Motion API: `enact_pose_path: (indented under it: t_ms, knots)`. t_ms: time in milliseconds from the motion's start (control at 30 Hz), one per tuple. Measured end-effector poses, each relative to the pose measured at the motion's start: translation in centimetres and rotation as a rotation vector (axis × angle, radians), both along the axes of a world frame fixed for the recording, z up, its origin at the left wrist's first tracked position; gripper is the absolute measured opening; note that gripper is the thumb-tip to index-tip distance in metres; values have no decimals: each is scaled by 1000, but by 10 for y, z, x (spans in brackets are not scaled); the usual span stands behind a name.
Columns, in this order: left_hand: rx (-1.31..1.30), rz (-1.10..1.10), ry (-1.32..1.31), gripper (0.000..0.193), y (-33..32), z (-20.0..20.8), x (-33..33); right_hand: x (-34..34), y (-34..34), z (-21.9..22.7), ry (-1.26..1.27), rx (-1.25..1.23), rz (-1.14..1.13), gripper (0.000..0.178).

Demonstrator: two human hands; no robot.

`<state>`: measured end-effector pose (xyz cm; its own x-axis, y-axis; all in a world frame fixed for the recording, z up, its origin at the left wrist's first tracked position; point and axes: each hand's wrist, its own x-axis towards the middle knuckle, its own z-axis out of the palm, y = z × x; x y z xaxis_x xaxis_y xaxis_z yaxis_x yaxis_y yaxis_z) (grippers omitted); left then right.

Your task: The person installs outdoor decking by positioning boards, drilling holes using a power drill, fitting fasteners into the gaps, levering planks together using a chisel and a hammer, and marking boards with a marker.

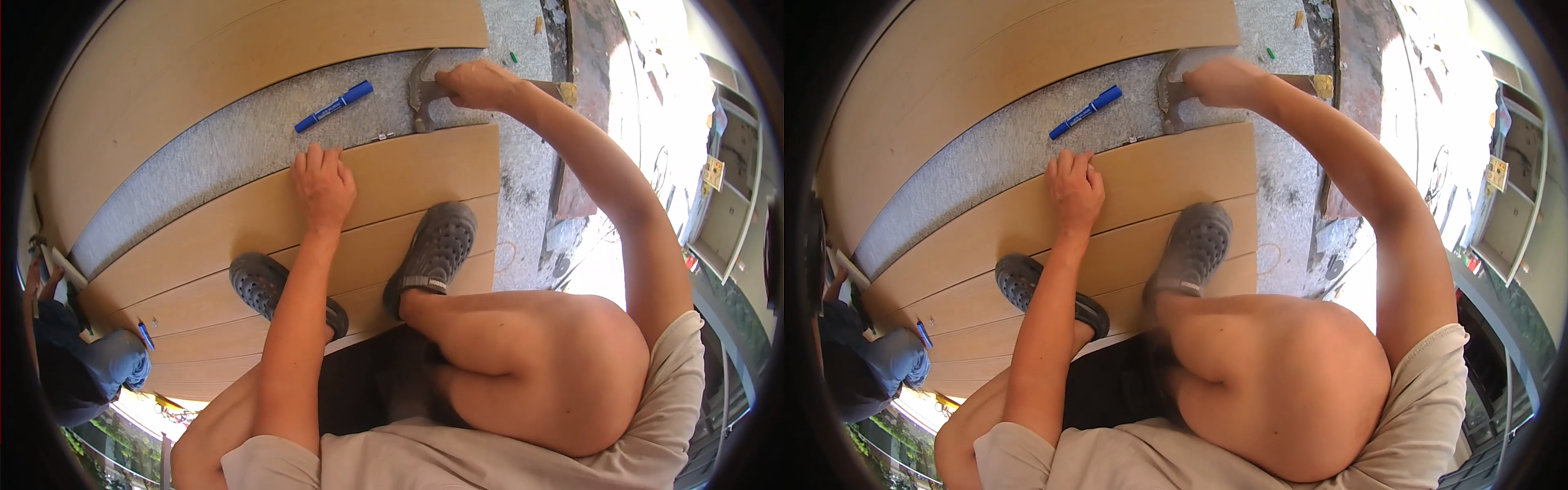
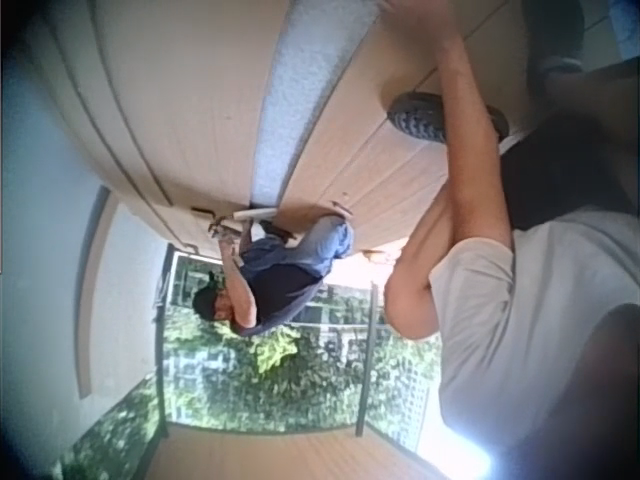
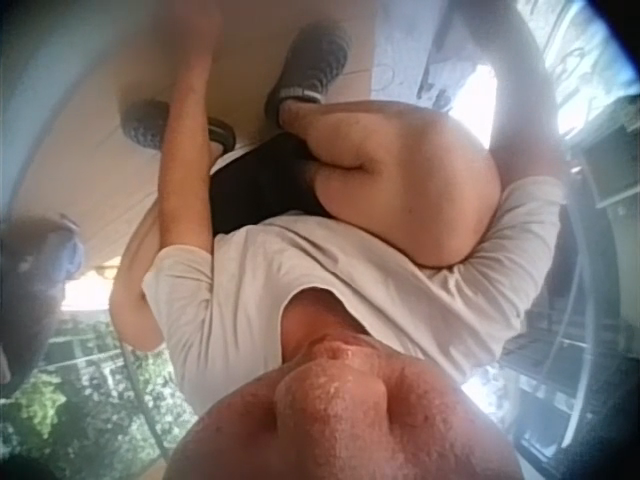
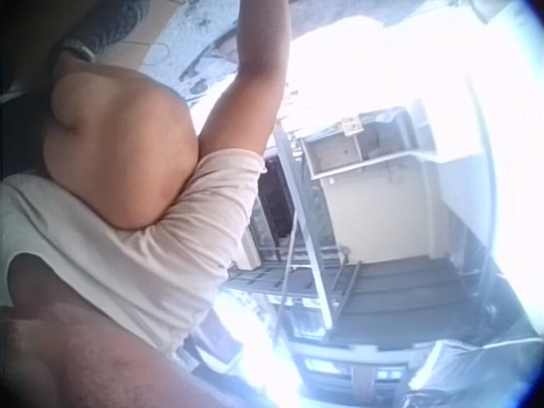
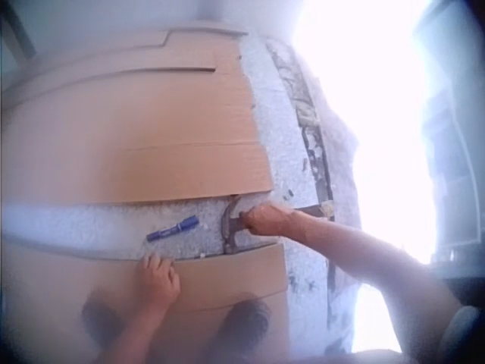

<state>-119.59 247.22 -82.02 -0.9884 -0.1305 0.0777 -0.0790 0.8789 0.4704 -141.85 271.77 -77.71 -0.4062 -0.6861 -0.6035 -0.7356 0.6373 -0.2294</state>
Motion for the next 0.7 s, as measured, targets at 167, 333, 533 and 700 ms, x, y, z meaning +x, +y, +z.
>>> enact_pose_path:
  t_ms: [167, 333, 533, 700]
  knots:
    - [13, 10, -35, 22, 0, 2, 1, 8, 43, -8, 11, -66, -252, 21]
    - [21, 13, 9, 22, 7, 1, -2, 17, 94, -14, 196, 13, -529, 26]
    - [-3, 18, -3, 22, -2, 4, 0, 54, 10, 18, 274, -498, -277, 10]
    - [9, 8, -14, 22, 5, 6, -1, 75, -53, -32, -140, -589, -164, 18]
